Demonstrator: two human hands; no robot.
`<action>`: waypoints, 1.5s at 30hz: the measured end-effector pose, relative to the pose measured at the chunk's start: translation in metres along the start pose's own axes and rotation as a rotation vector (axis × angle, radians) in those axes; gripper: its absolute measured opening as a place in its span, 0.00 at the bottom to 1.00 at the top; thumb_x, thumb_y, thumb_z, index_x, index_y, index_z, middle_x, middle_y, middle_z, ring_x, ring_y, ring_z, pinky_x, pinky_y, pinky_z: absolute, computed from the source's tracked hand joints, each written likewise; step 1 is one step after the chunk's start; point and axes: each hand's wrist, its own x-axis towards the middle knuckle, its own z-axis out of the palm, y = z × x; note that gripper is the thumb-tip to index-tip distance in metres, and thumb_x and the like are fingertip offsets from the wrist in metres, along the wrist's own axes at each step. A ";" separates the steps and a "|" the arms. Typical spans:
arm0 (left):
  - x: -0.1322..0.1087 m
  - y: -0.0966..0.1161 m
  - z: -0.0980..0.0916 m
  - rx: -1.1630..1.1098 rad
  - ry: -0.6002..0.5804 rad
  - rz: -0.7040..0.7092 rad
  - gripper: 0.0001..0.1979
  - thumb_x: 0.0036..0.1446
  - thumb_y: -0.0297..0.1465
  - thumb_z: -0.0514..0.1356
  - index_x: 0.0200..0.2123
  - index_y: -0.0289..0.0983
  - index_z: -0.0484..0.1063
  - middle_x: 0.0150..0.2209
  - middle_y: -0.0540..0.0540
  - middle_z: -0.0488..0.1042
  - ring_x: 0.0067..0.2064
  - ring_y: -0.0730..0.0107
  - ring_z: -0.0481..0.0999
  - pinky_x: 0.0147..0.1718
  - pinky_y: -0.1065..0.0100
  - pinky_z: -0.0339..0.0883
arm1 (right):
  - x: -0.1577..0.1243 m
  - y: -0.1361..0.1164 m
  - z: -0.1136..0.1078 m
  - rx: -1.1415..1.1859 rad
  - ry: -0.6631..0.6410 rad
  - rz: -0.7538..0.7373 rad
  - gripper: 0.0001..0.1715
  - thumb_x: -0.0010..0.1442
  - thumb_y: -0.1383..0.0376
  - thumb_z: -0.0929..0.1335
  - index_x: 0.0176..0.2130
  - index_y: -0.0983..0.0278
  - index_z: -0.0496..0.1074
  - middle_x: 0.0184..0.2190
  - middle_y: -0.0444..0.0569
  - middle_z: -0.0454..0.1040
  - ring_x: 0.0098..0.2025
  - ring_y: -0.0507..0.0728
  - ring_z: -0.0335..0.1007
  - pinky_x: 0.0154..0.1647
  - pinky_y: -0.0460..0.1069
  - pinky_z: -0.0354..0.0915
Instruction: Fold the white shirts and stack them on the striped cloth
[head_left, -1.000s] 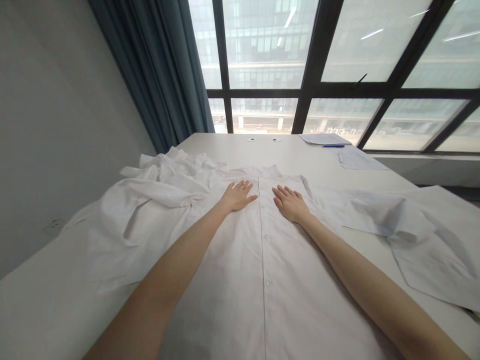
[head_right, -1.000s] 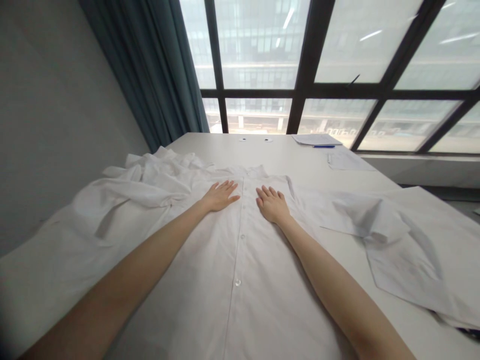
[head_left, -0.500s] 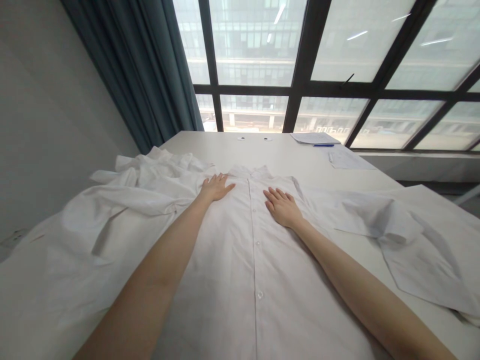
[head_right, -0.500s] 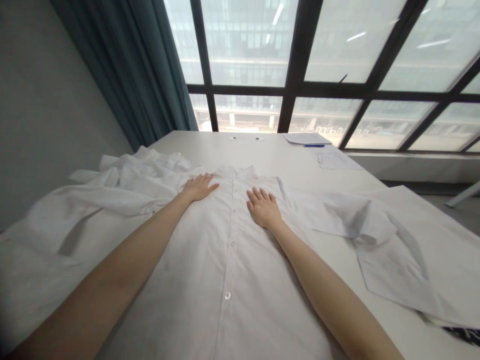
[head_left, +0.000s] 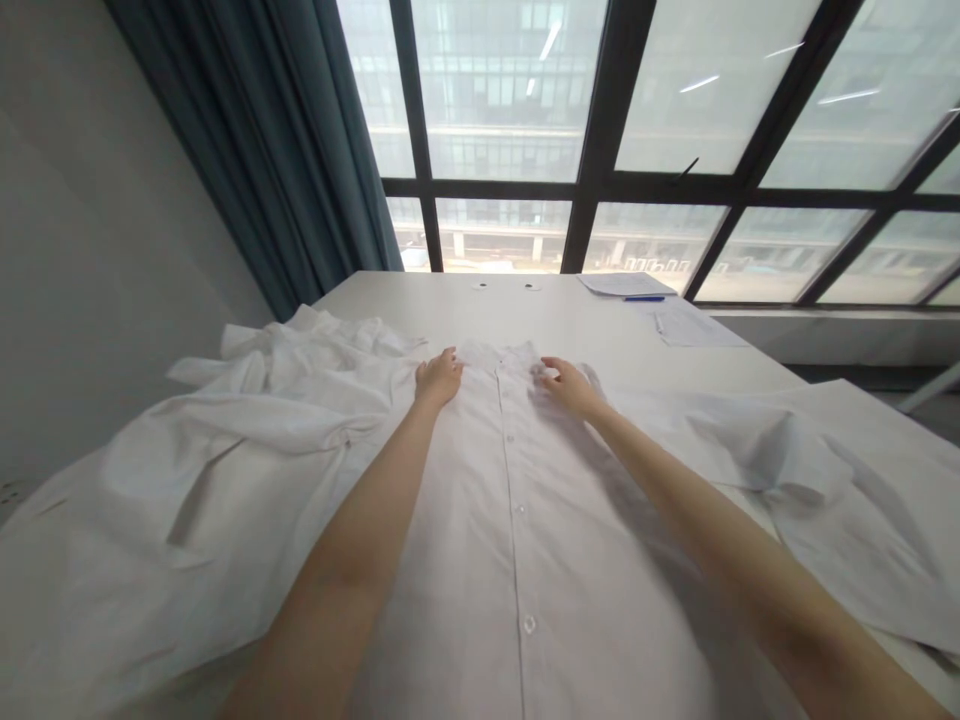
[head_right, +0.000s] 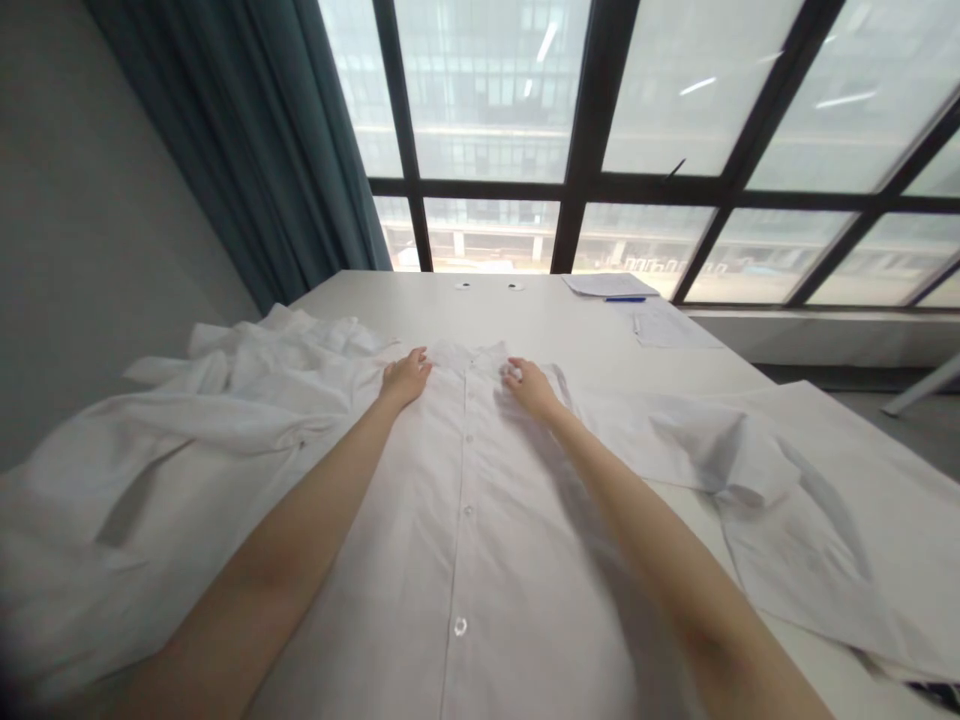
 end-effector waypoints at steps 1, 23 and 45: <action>0.000 -0.002 0.000 -0.024 0.004 0.003 0.21 0.65 0.33 0.50 0.61 0.41 0.60 0.58 0.41 0.72 0.61 0.59 0.68 0.61 0.55 0.51 | 0.007 -0.001 0.003 0.048 0.022 0.027 0.31 0.65 0.64 0.58 0.66 0.61 0.57 0.60 0.58 0.67 0.43 0.56 0.76 0.45 0.53 0.70; 0.000 0.002 -0.008 -0.338 0.169 0.184 0.20 0.56 0.22 0.51 0.46 0.41 0.77 0.55 0.49 0.72 0.57 0.66 0.70 0.58 0.65 0.60 | 0.021 0.007 0.026 0.293 0.399 0.071 0.22 0.58 0.65 0.59 0.46 0.65 0.74 0.44 0.56 0.77 0.40 0.59 0.74 0.45 0.54 0.68; -0.005 0.003 -0.009 -0.327 0.192 0.205 0.18 0.52 0.21 0.47 0.29 0.38 0.76 0.35 0.47 0.79 0.42 0.65 0.76 0.46 0.65 0.68 | 0.017 0.007 0.018 0.290 0.337 -0.015 0.22 0.54 0.65 0.59 0.44 0.63 0.74 0.40 0.49 0.78 0.37 0.57 0.72 0.42 0.50 0.67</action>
